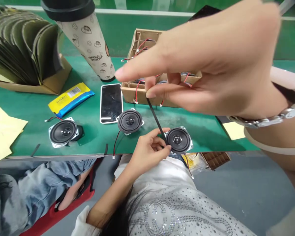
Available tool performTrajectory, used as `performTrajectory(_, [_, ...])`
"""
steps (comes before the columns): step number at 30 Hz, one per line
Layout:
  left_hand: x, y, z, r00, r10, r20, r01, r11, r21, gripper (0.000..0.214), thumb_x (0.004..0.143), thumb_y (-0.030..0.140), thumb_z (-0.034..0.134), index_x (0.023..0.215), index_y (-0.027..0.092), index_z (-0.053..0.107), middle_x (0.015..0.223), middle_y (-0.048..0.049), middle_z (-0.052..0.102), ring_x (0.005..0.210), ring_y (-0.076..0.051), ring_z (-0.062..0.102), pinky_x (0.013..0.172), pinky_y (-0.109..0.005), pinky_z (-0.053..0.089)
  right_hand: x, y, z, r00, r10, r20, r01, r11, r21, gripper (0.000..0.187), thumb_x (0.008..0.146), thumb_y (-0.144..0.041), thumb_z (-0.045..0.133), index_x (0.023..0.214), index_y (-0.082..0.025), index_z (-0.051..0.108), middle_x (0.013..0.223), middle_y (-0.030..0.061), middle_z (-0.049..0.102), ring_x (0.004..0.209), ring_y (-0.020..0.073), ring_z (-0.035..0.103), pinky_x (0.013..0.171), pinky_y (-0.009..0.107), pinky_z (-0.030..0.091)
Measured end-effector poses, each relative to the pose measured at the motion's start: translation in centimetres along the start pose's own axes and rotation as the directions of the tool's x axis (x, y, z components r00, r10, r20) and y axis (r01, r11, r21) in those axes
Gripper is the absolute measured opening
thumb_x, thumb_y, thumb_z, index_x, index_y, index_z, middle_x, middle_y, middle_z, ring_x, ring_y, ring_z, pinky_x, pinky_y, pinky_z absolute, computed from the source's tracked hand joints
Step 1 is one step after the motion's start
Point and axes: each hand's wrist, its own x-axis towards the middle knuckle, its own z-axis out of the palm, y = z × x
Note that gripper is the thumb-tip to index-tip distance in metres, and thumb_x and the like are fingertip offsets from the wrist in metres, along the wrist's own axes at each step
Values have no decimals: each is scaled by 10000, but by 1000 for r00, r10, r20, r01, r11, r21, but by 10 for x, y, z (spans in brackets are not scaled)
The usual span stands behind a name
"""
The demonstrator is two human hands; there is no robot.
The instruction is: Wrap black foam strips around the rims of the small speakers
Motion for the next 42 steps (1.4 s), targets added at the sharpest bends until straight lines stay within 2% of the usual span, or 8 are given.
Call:
performTrajectory(10, [-3,4,0,995,-95,-14,94,994,-47,353,815,182,650,1161,132,600,643,14,685,581,-95,682,540,-114,488,-26,3,-9,994,39,-97,-39,999,6,344,809,-58,554,1098,-180,696,790,-49,645,849,14,600,810,110,427])
performTrajectory(21, [-28,-12,35,951,-53,-305,46,998,-32,271,888,304,552,1098,140,504,690,-23,691,597,-132,668,572,-198,513,-23,8,-1,996,-85,-28,86,996,13,282,886,-108,520,1110,-196,668,865,-56,642,808,-10,563,771,115,393])
performTrajectory(24, [-20,0,19,980,-18,-199,57,979,193,297,824,272,612,1078,155,513,676,7,657,550,-124,622,531,-204,465,-20,8,2,992,-122,-6,122,992,43,273,899,-115,510,1110,-189,667,918,-44,648,809,-5,561,772,116,402])
performTrajectory(27, [-1,18,-7,995,83,55,-99,877,470,542,750,225,681,1258,198,495,709,41,619,531,-108,554,510,-206,409,-17,5,2,986,-167,10,166,984,57,272,905,-125,516,1127,-188,660,952,-38,652,812,-5,566,791,114,415])
performTrajectory(30, [21,33,-27,919,138,370,-329,786,524,618,747,222,696,1330,217,493,724,41,582,590,-119,540,531,-210,390,-14,0,1,983,-183,28,182,982,45,271,907,-130,521,1131,-198,658,930,-39,655,786,-10,567,762,104,420])
performTrajectory(32, [30,37,-33,865,143,481,-401,774,490,579,749,232,702,1300,182,533,726,29,578,618,-128,544,545,-216,393,-11,-2,1,981,-192,41,191,981,20,271,900,-122,521,1115,-217,656,888,-55,650,754,-18,560,732,92,417])
performTrajectory(34, [31,35,-35,860,139,491,-394,793,466,573,748,234,702,1291,156,535,728,22,584,616,-128,548,556,-220,404,-7,-2,3,977,-208,56,209,978,-16,294,884,-100,516,1106,-243,646,858,-77,640,732,-26,553,716,77,416])
performTrajectory(42, [6,11,-26,959,92,267,-176,935,309,626,754,213,652,1342,165,443,677,64,522,543,-86,520,512,-187,397,3,1,16,954,-275,117,275,961,10,261,887,-101,522,1097,-204,636,823,-71,625,776,-29,559,733,65,414])
